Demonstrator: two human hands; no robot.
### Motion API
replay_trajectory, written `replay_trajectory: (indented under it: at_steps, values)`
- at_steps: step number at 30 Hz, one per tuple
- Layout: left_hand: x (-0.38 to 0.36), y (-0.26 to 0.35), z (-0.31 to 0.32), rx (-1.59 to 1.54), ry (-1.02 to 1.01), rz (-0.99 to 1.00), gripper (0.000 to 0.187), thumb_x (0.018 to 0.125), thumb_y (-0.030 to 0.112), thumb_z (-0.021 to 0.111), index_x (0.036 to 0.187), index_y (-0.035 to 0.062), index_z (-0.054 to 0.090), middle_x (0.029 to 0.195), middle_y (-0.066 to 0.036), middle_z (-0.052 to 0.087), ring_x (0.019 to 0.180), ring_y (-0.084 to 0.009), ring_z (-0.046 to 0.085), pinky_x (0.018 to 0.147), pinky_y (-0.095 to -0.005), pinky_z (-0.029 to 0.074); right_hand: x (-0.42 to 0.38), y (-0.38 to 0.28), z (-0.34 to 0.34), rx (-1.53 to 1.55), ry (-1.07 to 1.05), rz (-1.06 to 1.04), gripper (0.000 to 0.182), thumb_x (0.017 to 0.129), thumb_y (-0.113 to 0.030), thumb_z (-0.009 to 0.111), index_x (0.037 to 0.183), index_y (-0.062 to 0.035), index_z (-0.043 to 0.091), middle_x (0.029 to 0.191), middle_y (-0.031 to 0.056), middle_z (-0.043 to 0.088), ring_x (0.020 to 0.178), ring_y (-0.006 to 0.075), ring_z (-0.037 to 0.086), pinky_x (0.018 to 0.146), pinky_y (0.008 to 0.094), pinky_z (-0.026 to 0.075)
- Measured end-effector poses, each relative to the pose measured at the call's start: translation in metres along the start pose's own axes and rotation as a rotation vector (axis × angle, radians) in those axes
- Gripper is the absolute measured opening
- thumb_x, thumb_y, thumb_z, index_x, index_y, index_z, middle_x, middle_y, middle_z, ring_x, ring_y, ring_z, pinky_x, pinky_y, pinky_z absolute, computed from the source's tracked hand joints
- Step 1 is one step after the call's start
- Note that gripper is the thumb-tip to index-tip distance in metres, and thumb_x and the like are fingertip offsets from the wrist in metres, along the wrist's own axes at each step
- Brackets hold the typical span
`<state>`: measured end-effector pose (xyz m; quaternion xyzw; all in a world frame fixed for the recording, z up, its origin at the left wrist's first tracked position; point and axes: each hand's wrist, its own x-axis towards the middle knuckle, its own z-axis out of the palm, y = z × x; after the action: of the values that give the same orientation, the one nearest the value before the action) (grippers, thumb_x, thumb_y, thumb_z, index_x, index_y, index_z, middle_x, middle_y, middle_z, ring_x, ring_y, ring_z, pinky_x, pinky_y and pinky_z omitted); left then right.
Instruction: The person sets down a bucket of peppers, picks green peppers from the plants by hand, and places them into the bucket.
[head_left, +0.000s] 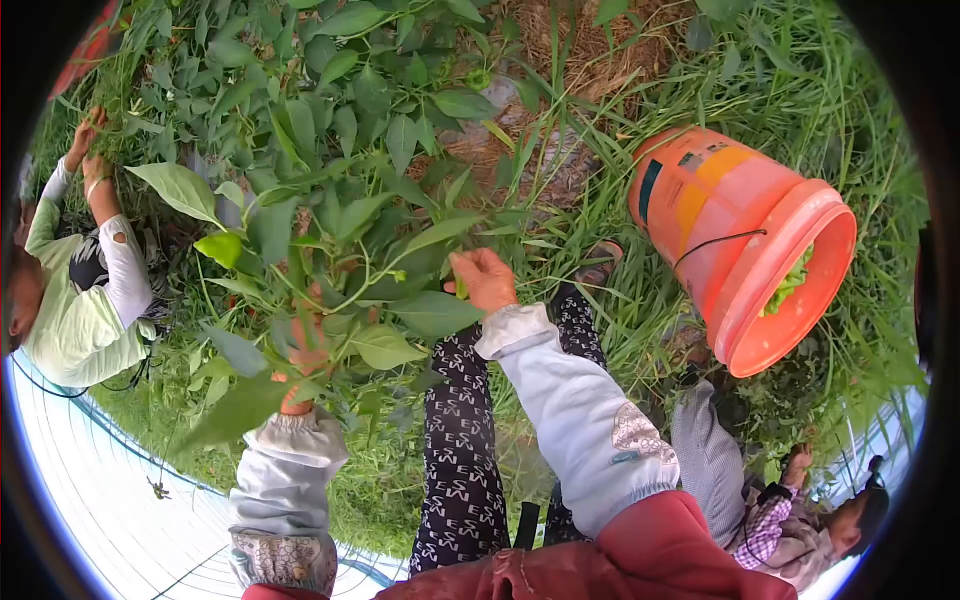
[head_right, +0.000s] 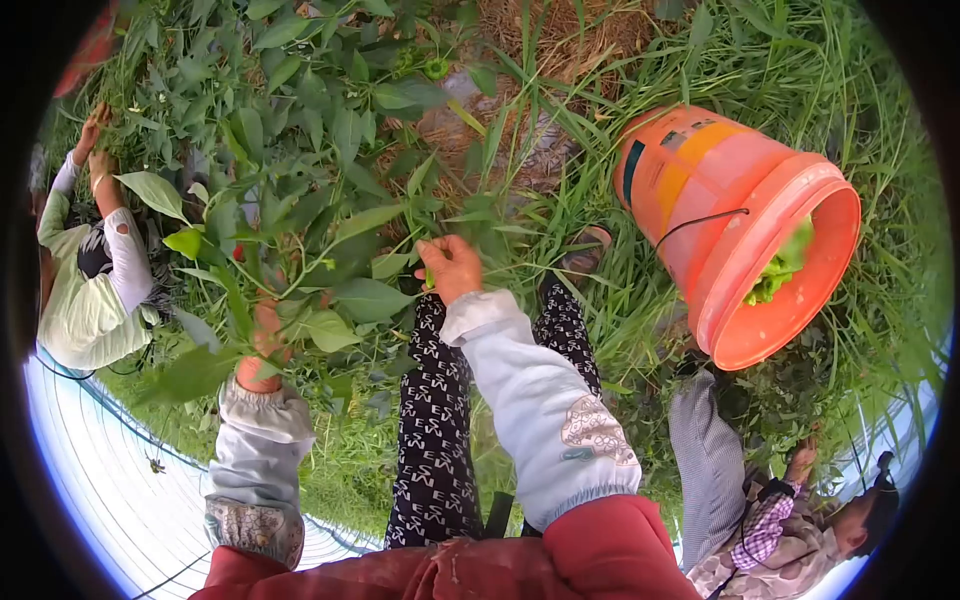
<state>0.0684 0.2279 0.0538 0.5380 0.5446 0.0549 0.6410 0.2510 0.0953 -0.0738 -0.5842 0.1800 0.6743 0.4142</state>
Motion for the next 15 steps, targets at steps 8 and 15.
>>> replay_trajectory:
  at_steps: [8,15]
  values:
    - [0.015,0.035,0.067,1.071,-0.369,0.326,0.038,0.069,0.010,0.059,0.106,0.0106,0.057,0.105,-0.012,0.055,0.104,-0.0281,0.051,0.082,-0.0386,0.044,0.031,0.026,-0.040,0.385,-0.228,-0.015,0.022,0.081,-0.012,0.059,0.101,-0.0038,0.053,0.089,0.0076,0.059,0.076,0.0197,0.060,0.062,0.0304,0.047]
    - [0.032,0.012,0.114,1.634,-0.627,0.197,0.049,0.071,0.013,0.056,0.119,0.0065,0.048,0.104,-0.009,0.052,0.102,-0.0240,0.047,0.079,-0.0372,0.042,-0.008,0.010,-0.089,0.147,-0.179,-0.116,0.027,0.079,-0.005,0.056,0.106,-0.0055,0.053,0.093,0.0094,0.059,0.083,0.0226,0.059,0.070,0.0316,0.046]
